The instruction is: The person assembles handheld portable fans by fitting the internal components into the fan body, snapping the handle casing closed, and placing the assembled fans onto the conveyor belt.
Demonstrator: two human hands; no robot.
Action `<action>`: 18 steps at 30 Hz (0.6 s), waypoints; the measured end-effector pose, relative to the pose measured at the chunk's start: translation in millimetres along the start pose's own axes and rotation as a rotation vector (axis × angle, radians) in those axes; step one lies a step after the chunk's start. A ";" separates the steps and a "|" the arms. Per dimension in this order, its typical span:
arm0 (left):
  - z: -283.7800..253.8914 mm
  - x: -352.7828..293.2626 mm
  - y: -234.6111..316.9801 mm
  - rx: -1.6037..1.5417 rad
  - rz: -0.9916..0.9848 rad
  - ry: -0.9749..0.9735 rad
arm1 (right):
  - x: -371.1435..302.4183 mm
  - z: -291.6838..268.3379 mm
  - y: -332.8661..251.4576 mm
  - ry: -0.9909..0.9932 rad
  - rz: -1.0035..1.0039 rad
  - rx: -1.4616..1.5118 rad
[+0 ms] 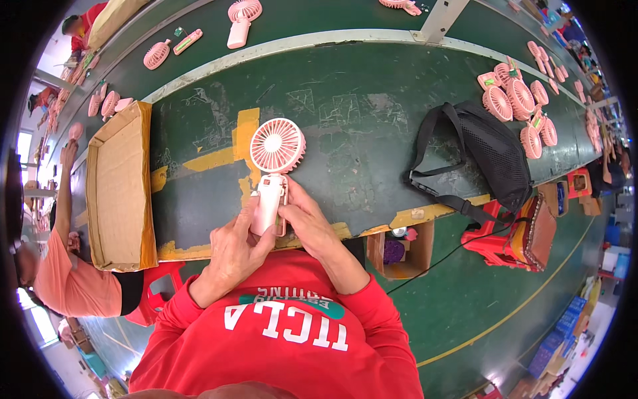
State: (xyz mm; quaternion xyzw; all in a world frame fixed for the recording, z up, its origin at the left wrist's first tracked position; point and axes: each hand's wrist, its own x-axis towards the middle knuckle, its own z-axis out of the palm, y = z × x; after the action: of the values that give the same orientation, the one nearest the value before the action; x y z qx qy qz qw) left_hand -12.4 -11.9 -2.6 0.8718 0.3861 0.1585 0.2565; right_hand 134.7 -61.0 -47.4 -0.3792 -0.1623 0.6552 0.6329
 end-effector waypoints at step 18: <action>6.3 -1.8 -5.0 0.078 0.136 0.018 | -3.5 7.8 1.8 -0.031 -0.065 -0.204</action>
State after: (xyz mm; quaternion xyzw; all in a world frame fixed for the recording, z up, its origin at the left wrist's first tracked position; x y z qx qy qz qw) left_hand -13.5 -12.5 -10.8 0.9040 0.3339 0.1681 0.2076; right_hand 127.6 -62.4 -42.5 -0.4260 -0.2502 0.6203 0.6092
